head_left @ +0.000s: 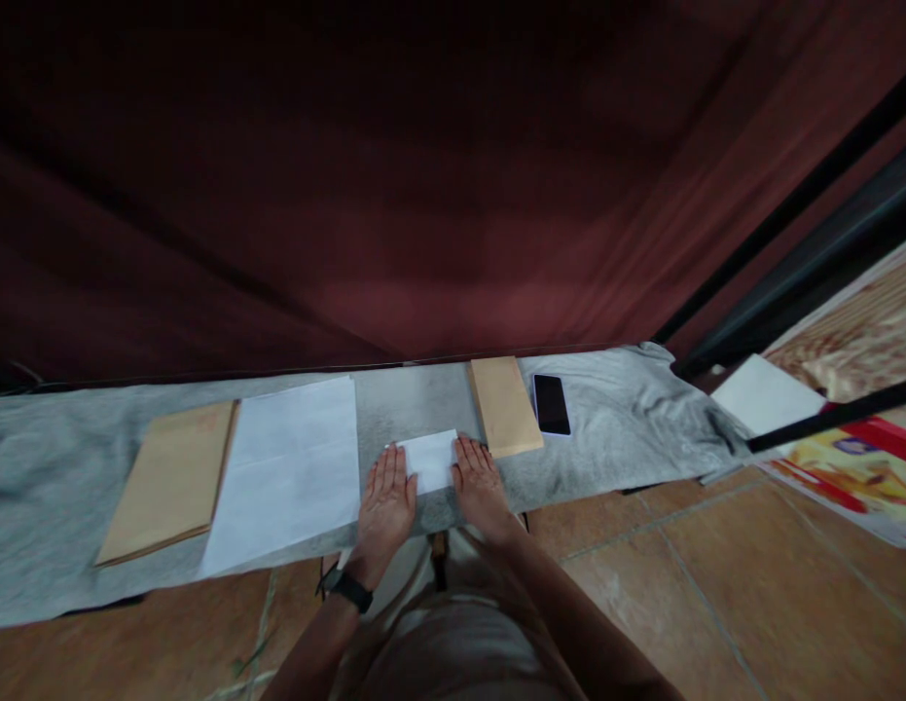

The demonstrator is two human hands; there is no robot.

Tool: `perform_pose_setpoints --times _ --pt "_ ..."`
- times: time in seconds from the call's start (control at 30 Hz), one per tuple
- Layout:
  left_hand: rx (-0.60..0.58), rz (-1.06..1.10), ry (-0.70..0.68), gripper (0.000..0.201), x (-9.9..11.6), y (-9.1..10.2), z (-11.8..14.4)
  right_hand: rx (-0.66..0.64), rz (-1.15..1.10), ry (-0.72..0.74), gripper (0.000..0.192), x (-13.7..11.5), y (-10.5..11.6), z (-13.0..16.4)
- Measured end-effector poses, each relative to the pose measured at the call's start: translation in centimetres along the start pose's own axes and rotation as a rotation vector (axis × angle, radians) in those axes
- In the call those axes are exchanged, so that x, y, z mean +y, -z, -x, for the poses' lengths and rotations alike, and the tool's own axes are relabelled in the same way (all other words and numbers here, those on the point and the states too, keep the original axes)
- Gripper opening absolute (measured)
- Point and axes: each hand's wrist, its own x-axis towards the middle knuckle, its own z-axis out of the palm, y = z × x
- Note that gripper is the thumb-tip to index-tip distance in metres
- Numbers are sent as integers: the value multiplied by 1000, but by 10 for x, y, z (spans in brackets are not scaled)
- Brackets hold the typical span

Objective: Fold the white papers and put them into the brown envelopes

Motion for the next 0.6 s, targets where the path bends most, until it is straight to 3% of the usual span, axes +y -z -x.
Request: perform_pose_setpoints --times 0.2,0.33,0.47,0.6 --pt "28 -2 9 60 -2 0 4 43 -30 -18 50 4 3 7" --pt "31 -19 -1 61 -2 0 5 64 -75 79 52 -2 12 12" --pt "39 -16 -7 62 -2 1 5 -4 -127 236 48 -17 17 24" --pt "30 1 -5 63 -3 1 6 -62 -112 243 48 -25 19 35"
